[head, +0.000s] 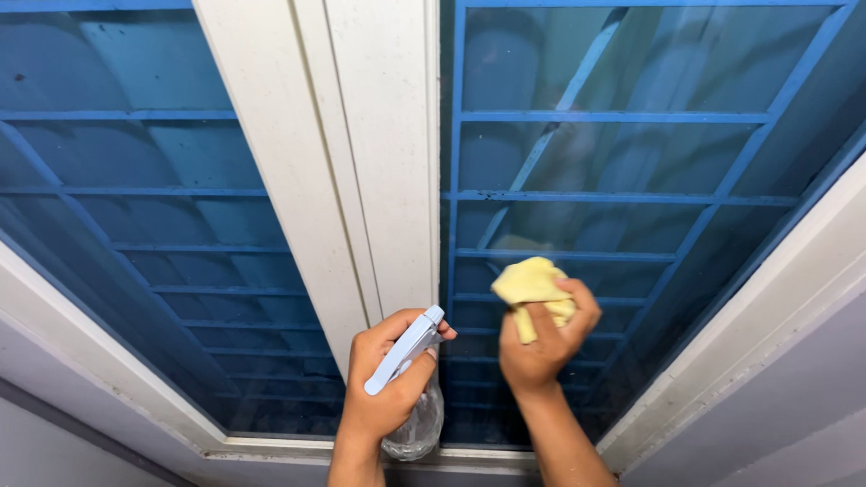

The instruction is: The person sprays a cleaning solution from a bottle onto a glass window pane and wipes the surface with a cloth.

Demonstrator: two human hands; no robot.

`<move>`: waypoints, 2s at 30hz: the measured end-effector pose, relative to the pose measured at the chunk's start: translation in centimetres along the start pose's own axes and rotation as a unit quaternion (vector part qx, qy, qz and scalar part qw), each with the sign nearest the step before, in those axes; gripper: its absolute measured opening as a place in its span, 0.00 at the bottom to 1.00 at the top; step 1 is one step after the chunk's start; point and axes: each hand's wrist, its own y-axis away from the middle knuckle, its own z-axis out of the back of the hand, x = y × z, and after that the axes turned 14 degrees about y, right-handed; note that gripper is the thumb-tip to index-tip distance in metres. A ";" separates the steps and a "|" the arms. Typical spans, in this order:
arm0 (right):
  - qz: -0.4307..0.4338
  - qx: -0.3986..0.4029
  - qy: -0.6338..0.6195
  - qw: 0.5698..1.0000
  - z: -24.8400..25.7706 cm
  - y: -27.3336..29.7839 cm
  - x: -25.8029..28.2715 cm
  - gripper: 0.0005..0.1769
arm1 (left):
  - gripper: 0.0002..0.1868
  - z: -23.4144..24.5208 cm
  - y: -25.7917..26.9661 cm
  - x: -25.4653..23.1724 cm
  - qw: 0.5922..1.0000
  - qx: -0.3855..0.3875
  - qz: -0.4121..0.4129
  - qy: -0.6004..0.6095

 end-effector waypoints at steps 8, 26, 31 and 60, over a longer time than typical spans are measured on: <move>-0.003 0.018 -0.037 0.999 1.7 -2.3 -2.6 0.15 | 0.17 -0.8 -0.8 0.8 1.000 0.010 -0.007 -0.018; 0.046 0.021 0.013 0.999 0.2 0.7 -1.5 0.13 | 0.17 -0.1 -0.7 1.1 1.000 -0.008 0.026 0.007; 0.041 -0.005 -0.041 0.998 0.9 -1.0 -4.3 0.12 | 0.18 0.2 -0.4 0.8 1.000 -0.007 0.017 -0.004; -0.025 0.005 -0.033 0.999 1.6 -2.4 -4.8 0.13 | 0.19 1.6 -0.4 1.4 1.000 -0.011 -0.005 -0.020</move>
